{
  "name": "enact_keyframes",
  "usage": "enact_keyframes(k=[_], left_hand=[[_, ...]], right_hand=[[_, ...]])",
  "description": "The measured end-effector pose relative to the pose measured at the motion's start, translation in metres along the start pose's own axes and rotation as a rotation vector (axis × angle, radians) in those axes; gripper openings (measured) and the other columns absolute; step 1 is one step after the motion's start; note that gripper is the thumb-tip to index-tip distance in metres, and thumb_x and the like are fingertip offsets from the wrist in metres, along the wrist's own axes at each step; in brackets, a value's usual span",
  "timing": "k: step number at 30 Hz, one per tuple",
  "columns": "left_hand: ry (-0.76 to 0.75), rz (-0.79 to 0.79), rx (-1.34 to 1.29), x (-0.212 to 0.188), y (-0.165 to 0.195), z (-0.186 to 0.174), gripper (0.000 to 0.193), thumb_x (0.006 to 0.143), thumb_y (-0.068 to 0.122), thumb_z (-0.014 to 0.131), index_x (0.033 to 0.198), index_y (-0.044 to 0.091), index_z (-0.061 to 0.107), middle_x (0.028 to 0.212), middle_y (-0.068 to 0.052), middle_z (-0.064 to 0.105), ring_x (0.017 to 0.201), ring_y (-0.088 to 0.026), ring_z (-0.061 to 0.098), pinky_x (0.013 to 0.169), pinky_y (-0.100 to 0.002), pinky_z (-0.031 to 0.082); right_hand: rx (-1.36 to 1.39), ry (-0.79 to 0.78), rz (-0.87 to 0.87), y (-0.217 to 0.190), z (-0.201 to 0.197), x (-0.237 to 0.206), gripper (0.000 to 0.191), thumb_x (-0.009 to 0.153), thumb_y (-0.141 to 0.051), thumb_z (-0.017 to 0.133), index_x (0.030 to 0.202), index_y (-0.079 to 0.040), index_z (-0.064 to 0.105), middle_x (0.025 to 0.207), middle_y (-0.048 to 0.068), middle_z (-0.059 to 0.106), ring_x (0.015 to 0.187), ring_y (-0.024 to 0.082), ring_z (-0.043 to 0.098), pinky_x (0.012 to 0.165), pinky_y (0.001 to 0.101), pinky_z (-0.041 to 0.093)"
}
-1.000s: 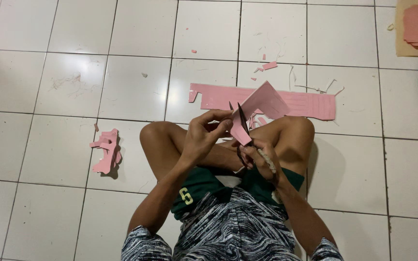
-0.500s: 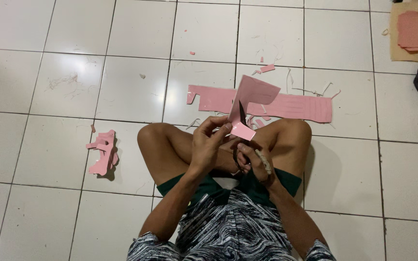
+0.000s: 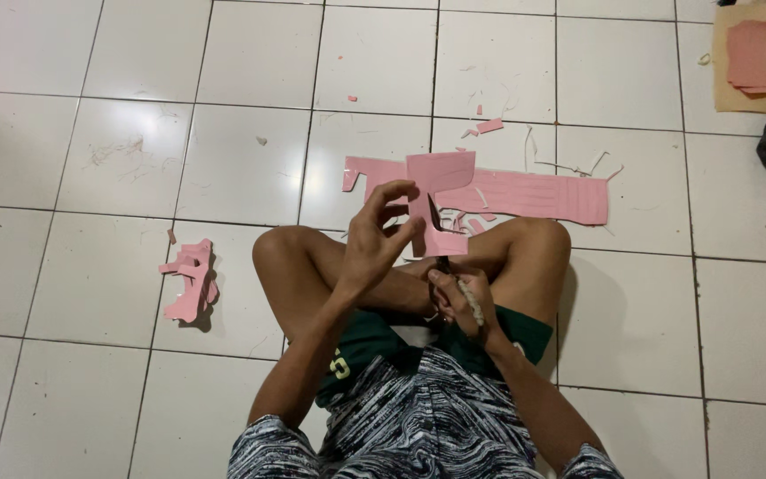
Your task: The person sits cross-legged on a tiled floor and uses scissors to cut pink foam sheets into small, identical shapes. They repeatedly pick up a foam piece, cut along a marked outline, and place the finished piece aside. The process is repeated continuously.
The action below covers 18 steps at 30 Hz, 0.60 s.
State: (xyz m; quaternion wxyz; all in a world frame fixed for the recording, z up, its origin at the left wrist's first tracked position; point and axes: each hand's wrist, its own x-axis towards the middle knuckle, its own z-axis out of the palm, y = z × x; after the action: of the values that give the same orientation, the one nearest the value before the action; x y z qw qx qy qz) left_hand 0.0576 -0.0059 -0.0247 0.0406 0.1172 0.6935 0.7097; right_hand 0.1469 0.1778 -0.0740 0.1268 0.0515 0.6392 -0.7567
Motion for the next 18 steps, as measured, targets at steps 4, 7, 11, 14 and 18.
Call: enact_keyframes(k=[4,7,11,14,18], left_hand=[[0.033,0.097,0.058,0.007,0.013,0.001,0.041,0.095,0.005,0.072,0.135,0.009,0.066,0.131,-0.008,0.070,0.120,-0.020,0.071,0.095,-0.033,0.068],[0.059,0.098,0.030,0.001,0.022,0.007,0.040,0.094,0.004,0.073,0.134,0.009,0.067,0.129,-0.009,0.070,0.120,-0.020,0.070,0.094,-0.033,0.068],[0.060,0.069,0.007,-0.005,0.028,0.013,0.041,0.093,0.004,0.073,0.134,0.009,0.067,0.132,-0.009,0.069,0.118,-0.020,0.071,0.094,-0.033,0.067],[0.063,0.042,0.006,-0.007,0.028,0.013,0.042,0.093,0.005,0.073,0.134,0.009,0.067,0.132,-0.009,0.069,0.119,-0.020,0.071,0.093,-0.033,0.067],[0.051,0.037,-0.052,-0.008,0.028,0.016,0.042,0.094,0.007,0.074,0.135,0.009,0.066,0.134,-0.009,0.068,0.122,-0.021,0.070,0.095,-0.034,0.066]], right_hand=[[-0.076,-0.046,-0.060,-0.017,0.001,0.005,0.022,0.098,-0.024,0.055,0.105,-0.008,0.069,0.066,-0.003,0.055,0.056,0.006,0.049,0.053,0.0218,0.042],[-0.088,0.056,0.026,-0.025,0.004,0.008,0.018,0.096,-0.020,0.057,0.089,-0.006,0.067,0.070,-0.004,0.060,0.061,0.008,0.055,0.057,0.0231,0.047],[-0.159,0.015,-0.065,-0.027,0.001,0.012,0.031,0.101,-0.019,0.057,0.076,-0.001,0.061,0.061,0.000,0.054,0.054,0.010,0.051,0.051,0.0255,0.041],[-0.048,0.004,-0.055,-0.024,0.000,0.010,0.030,0.101,-0.018,0.058,0.076,-0.001,0.060,0.060,0.001,0.051,0.051,0.010,0.048,0.049,0.0259,0.039],[0.023,0.051,-0.074,-0.021,0.005,0.008,0.025,0.097,-0.016,0.057,0.078,-0.002,0.062,0.056,0.000,0.049,0.044,0.009,0.044,0.042,0.0270,0.037]])
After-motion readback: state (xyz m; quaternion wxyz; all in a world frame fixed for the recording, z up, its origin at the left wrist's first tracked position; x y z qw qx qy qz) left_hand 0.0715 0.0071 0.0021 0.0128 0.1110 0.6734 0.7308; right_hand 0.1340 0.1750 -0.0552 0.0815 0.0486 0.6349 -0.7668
